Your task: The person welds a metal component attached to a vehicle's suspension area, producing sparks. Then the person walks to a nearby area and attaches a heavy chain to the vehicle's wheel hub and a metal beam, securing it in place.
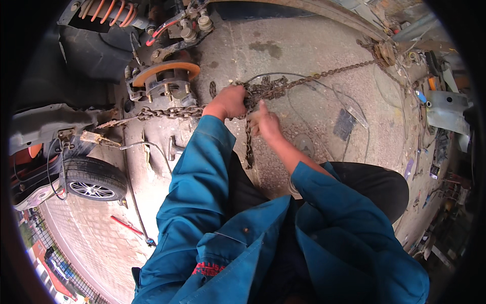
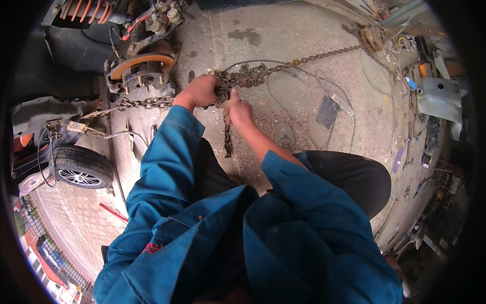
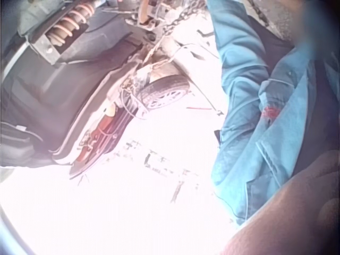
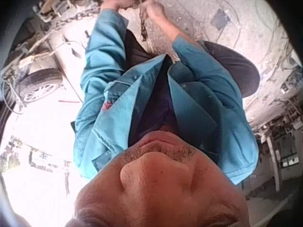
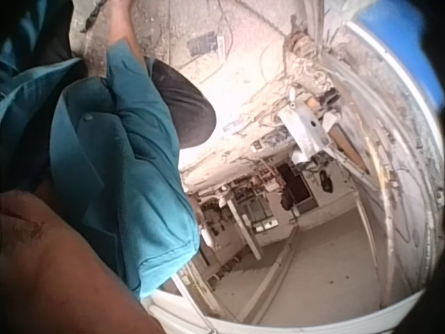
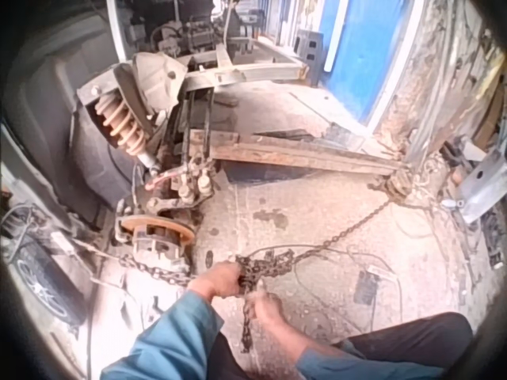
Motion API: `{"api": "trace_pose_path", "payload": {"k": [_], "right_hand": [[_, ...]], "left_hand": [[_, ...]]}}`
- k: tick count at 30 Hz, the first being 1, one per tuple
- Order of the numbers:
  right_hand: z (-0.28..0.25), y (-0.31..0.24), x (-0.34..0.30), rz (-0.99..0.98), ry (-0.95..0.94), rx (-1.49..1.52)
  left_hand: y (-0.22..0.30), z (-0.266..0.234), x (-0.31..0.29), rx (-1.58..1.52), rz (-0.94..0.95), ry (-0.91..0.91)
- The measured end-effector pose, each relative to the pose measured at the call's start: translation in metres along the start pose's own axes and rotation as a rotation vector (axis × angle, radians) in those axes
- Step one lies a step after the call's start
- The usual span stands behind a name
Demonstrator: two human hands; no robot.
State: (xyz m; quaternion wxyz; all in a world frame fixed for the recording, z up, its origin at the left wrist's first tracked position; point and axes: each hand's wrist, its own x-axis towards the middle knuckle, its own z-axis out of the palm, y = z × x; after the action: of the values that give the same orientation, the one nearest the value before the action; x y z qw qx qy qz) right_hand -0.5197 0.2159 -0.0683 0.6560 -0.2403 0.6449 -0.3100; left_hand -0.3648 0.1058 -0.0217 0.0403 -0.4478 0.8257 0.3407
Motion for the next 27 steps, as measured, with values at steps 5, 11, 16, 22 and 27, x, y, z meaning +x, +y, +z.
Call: {"api": "trace_pose_path", "payload": {"k": [5,11,16,22,27], "right_hand": [[-0.0015,-0.0059,-0.0030,-0.030,-0.095,-0.053],[0.0035,-0.0053,0.0002,-0.130,0.169,-0.035],[-0.0033,-0.0069,0.0019,0.011,0.004,-0.008],[-0.0011,-0.0051,0.0019,-0.024,-0.043,-0.028],[-0.0020,-0.0062,0.0036,-0.069,0.165,-0.033]], "left_hand": [[0.0021,-0.0001,-0.0022,-0.005,0.011,0.007],[0.0037,-0.0023,-0.0047,-0.033,0.001,0.006],[0.0043,-0.0011,-0.0058,-0.038,-0.013,0.023],[0.0035,0.0005,-0.0023,0.003,-0.014,-0.004],[0.0034,-0.0014,-0.0059,-0.015,0.003,-0.018]]}}
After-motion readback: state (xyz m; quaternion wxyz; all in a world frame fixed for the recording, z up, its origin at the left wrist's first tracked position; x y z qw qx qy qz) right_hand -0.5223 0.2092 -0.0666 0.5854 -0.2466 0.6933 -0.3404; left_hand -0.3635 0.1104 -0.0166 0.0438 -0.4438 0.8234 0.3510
